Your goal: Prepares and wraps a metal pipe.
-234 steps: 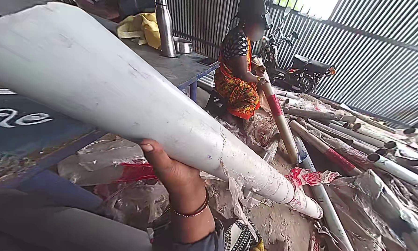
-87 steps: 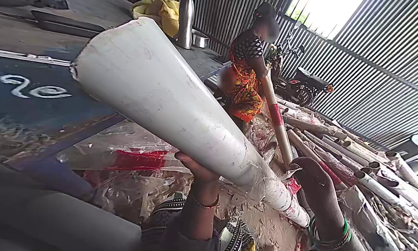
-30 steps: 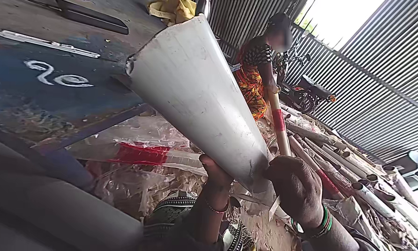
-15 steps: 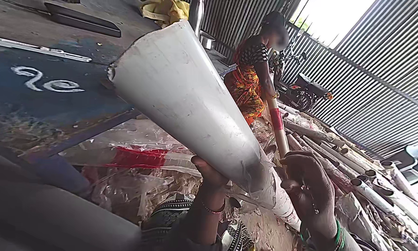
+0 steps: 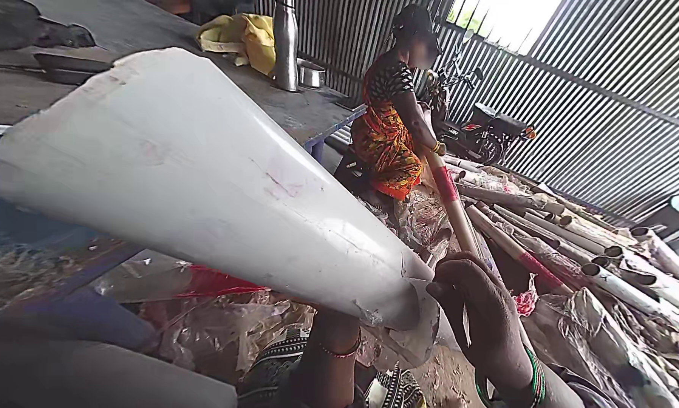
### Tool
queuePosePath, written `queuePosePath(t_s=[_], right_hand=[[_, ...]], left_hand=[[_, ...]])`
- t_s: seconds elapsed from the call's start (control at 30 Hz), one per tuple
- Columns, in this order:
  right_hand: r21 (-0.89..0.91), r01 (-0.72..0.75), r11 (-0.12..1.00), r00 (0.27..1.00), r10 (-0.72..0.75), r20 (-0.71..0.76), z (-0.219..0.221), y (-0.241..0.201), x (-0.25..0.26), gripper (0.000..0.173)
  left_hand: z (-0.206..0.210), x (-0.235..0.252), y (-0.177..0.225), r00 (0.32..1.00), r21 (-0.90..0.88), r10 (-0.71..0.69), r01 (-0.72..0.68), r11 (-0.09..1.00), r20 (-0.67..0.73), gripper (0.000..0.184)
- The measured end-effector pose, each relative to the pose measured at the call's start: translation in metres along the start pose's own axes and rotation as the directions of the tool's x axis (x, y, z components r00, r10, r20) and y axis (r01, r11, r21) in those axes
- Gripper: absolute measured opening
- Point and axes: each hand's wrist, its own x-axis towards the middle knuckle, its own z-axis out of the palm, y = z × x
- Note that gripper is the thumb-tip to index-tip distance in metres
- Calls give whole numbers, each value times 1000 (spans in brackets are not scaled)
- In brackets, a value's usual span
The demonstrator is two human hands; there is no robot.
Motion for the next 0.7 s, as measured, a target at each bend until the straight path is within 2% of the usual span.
queuePosePath(t_s=[0.03, 0.1, 0.17, 0.23, 0.3, 0.37, 0.43, 0.5, 0.57, 0.63, 0.7], right_hand=[[20, -12, 1000, 1000, 12, -9, 0, 0, -3, 25], [56, -31, 998, 999, 33, -26, -1, -1, -8, 26], [76, -50, 996, 998, 54, -46, -3, -1, -12, 26], [111, -69, 991, 995, 76, -59, -3, 0, -17, 26], [150, -95, 984, 994, 102, -41, -4, 0, -20, 26], [192, -129, 973, 991, 130, 9, -9, -1, -19, 26], [195, -152, 969, 988, 142, 64, -15, -4, -14, 31], [198, -130, 972, 989, 113, 95, -22, -7, -8, 46], [186, -82, 979, 994, 68, 84, -24, -10, -1, 54], [99, -37, 994, 997, 30, 67, -23, -15, 5, 51], [-2, 6, 1000, 998, -6, 61, -17, -16, 9, 40]], left_hand=[[2, 0, 1, 1000, -6, 4, -4, 1000, 27, 47], [6, 2, 7, 980, 20, 23, -27, 999, 195, 37], [-9, -3, 4, 961, 267, 100, -170, 949, 258, 19], [-17, -10, 4, 970, 422, 99, -187, 887, 223, 15], [-14, -15, 4, 991, 396, 72, -111, 912, 111, 12], [-17, -15, 5, 993, 333, 7, -47, 942, 122, 15], [-30, -11, 3, 980, 319, -61, -2, 948, 187, 28], [-44, -7, 0, 956, 422, -59, -71, 904, 289, 37], [-27, -8, 2, 965, 462, 13, -138, 876, 263, 21], [-22, -11, 3, 967, 413, 47, -151, 898, 251, 14], [-38, -14, 0, 962, 489, 53, -184, 853, 269, 12]])
